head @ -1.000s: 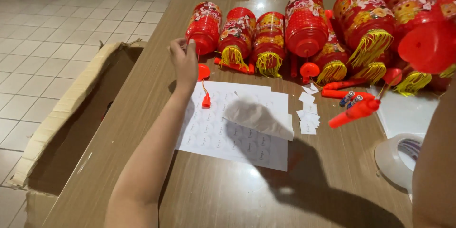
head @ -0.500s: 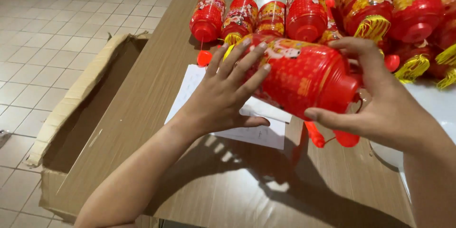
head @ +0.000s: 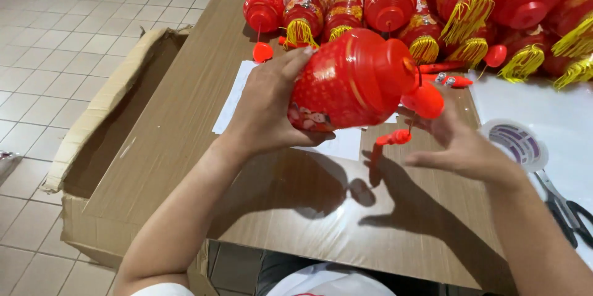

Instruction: Assembling a decorative red lantern by attaching a handle and testing the light and sound features.

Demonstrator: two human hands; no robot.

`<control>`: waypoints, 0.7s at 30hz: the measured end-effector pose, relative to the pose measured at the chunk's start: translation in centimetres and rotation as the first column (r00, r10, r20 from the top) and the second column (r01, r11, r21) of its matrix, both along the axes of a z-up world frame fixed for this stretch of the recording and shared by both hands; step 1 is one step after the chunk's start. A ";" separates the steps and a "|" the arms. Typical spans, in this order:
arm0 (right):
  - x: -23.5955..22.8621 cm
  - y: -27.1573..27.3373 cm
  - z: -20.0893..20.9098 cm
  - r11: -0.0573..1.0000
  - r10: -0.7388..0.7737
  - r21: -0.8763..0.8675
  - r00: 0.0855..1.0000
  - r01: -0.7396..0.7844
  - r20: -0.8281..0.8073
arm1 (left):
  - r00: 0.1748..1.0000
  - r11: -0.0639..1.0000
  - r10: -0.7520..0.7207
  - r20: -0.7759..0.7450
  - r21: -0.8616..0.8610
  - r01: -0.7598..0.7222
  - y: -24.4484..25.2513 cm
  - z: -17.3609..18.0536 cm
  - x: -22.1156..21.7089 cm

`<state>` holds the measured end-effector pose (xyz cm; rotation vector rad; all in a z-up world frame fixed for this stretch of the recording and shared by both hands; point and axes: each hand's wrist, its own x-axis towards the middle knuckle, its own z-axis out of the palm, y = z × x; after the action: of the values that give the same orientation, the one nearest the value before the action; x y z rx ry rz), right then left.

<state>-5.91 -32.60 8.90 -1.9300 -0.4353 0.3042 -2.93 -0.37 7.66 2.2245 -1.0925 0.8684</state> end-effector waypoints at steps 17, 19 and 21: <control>1.3 -1.9 -7.2 0.969 -0.248 -0.002 0.967 0.249 -0.049 | 0.659 0.650 0.735 -0.161 0.446 -0.615 2.8 -3.9 2.8; 1.2 -2.3 -7.2 0.963 -0.242 -0.147 0.967 0.228 -0.084 | 0.719 0.675 0.684 -0.125 0.481 -0.559 2.5 -5.5 4.5; 1.6 -2.9 -8.1 0.968 -0.219 -0.146 0.970 0.203 -0.105 | 0.728 0.676 0.675 -0.119 0.496 -0.545 1.4 -4.8 4.6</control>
<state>-4.27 -35.52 0.77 -2.0562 -0.1298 0.3142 1.67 1.07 2.86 3.0712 -0.3745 0.5201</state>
